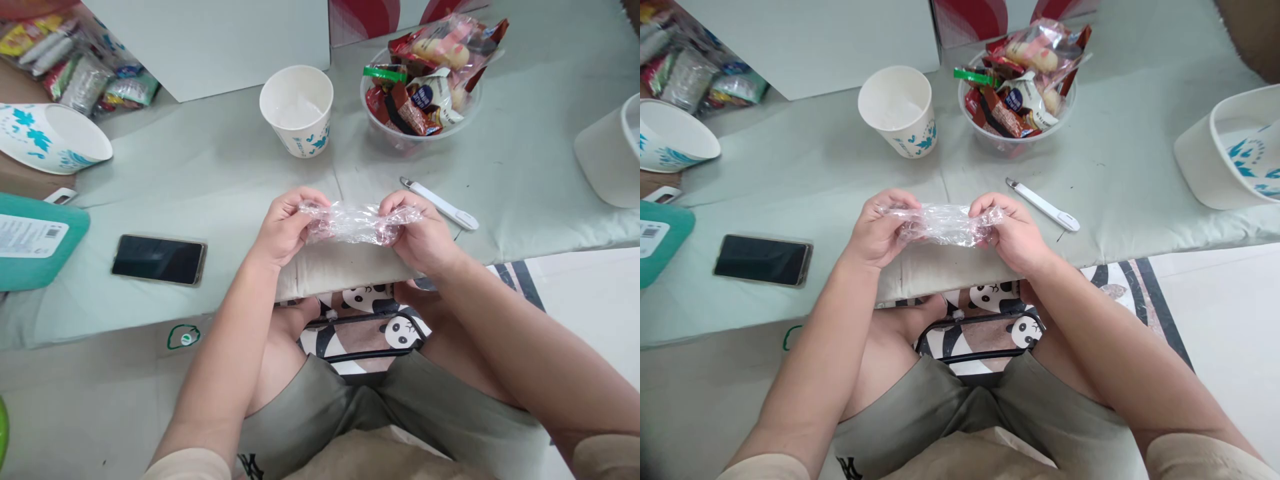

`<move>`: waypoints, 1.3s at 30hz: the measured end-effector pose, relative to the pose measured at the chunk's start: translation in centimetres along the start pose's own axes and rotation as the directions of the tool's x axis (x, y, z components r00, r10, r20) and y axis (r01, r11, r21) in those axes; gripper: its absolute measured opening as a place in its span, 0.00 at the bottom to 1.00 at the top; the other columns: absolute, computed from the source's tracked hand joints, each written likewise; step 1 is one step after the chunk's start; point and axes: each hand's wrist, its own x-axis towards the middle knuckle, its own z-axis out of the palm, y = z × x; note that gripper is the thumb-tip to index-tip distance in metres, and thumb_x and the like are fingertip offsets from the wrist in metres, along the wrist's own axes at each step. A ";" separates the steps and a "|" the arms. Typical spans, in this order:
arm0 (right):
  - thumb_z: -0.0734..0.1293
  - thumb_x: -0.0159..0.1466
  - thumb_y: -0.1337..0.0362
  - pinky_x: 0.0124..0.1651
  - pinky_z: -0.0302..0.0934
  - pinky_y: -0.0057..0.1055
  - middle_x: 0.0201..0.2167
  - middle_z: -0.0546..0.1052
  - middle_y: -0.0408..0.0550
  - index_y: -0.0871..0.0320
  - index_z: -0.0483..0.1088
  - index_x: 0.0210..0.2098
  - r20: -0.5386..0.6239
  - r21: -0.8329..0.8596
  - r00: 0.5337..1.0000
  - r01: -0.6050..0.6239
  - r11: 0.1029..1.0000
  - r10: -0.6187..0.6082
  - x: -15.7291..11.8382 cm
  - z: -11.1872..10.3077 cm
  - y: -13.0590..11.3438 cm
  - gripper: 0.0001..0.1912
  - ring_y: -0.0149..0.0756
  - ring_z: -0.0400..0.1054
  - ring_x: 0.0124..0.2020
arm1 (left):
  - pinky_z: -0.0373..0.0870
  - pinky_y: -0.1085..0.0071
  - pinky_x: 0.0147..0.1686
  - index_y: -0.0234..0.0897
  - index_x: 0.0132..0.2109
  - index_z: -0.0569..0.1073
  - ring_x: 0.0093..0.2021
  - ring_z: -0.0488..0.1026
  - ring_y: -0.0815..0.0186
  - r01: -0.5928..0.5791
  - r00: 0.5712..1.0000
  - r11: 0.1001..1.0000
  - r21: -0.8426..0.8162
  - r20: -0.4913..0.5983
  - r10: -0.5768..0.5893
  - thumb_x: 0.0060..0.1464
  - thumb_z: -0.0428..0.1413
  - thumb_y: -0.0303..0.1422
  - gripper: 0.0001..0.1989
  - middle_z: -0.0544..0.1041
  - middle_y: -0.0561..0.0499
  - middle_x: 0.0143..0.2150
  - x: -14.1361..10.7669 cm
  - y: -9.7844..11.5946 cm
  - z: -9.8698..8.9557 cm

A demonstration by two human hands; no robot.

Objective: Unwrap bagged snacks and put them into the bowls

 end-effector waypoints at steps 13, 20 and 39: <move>0.72 0.64 0.47 0.30 0.62 0.30 0.28 0.76 0.40 0.52 0.62 0.56 0.203 -0.334 0.979 0.056 0.941 0.014 -2.2 0.0 -0.4 0.28 0.33 0.70 0.26 | 0.69 0.75 0.30 0.41 0.42 0.73 0.32 0.70 0.72 -0.071 0.997 0.983 0.168 -0.019 0.076 0.36 0.66 0.27 0.22 0.73 0.54 0.40 0.4 -0.7 -1.2; 0.71 0.62 0.43 0.39 0.72 0.34 0.40 0.81 0.49 0.54 0.65 0.53 0.143 -0.100 0.977 -0.145 0.984 0.158 -1.4 0.1 -0.1 0.30 0.36 0.77 0.35 | 0.74 0.70 0.34 0.46 0.58 0.69 0.34 0.75 0.67 -0.058 0.979 0.971 0.231 0.206 0.010 0.42 0.66 0.27 0.35 0.75 0.53 0.40 0.0 -0.3 -1.3; 0.67 0.64 0.62 0.32 0.62 0.30 0.25 0.72 0.38 0.51 0.69 0.41 0.056 -0.237 0.997 0.073 0.969 -0.061 -1.5 1.4 0.9 0.06 0.31 0.66 0.25 | 0.67 0.74 0.23 0.41 0.42 0.76 0.20 0.69 0.71 0.032 0.991 0.988 0.153 0.124 -0.051 0.53 0.65 0.34 0.10 0.72 0.58 0.21 -0.2 -1.5 1.4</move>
